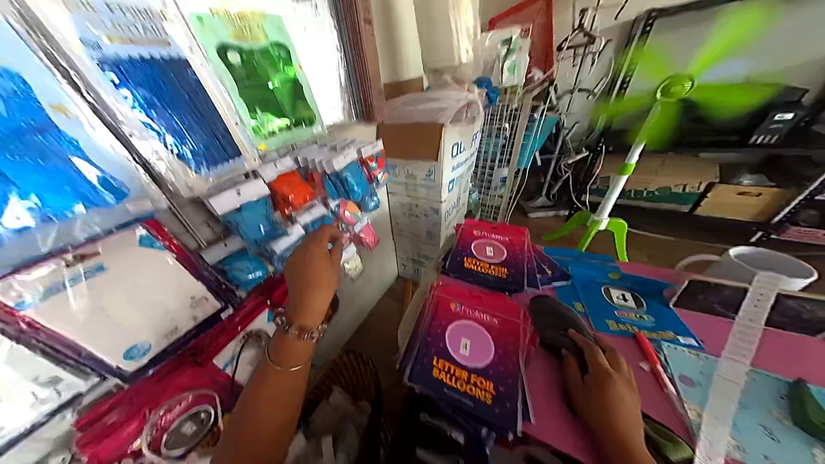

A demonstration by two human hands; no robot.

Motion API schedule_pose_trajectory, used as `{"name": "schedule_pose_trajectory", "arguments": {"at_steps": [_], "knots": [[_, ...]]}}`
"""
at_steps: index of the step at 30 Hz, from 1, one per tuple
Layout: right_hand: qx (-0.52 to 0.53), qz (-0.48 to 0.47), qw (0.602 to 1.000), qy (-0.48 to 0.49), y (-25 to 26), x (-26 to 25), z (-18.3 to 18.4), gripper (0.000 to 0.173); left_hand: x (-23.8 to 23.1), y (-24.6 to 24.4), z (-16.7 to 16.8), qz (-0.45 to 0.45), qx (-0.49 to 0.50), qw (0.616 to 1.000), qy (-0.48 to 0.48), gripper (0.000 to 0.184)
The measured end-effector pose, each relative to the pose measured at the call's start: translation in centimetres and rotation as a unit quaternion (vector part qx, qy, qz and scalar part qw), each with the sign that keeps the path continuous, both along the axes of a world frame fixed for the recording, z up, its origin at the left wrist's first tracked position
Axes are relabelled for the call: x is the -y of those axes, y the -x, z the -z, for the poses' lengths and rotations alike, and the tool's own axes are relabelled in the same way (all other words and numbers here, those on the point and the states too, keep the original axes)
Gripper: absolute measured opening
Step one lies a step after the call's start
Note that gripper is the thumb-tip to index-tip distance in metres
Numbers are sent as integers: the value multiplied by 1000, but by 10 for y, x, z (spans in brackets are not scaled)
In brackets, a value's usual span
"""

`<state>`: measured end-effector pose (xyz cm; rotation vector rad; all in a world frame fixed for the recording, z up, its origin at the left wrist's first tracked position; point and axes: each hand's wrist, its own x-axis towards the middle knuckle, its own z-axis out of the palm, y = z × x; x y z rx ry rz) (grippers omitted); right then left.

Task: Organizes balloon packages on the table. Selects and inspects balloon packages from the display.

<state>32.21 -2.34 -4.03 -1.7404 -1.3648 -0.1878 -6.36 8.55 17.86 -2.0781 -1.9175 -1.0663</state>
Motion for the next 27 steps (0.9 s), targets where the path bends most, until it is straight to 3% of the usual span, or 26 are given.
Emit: {"name": "schedule_pose_trajectory", "arguments": {"at_steps": [3,6,9,12,15,20,24,27], "knots": [[6,0,999,32,1,5,-4,37,43,11,69,34,-33,987,153,25],[14,0,998,55,1,6,-8,37,65,36,118,32,-60,947,313,30],[14,7,998,57,1,5,-9,36,73,61,150,21,-72,927,368,30],[16,11,998,55,0,3,-7,36,75,75,161,20,-67,939,337,29],[12,19,998,65,0,4,-6,37,71,66,152,45,-54,953,295,30],[-57,13,998,4,-6,3,-8,35,75,-13,143,232,-75,948,205,39],[-150,3,982,-115,-5,10,-34,36,103,-86,197,398,-161,903,1,54],[-111,-89,987,-72,28,21,-64,35,118,-114,236,408,-191,890,-68,68]]}}
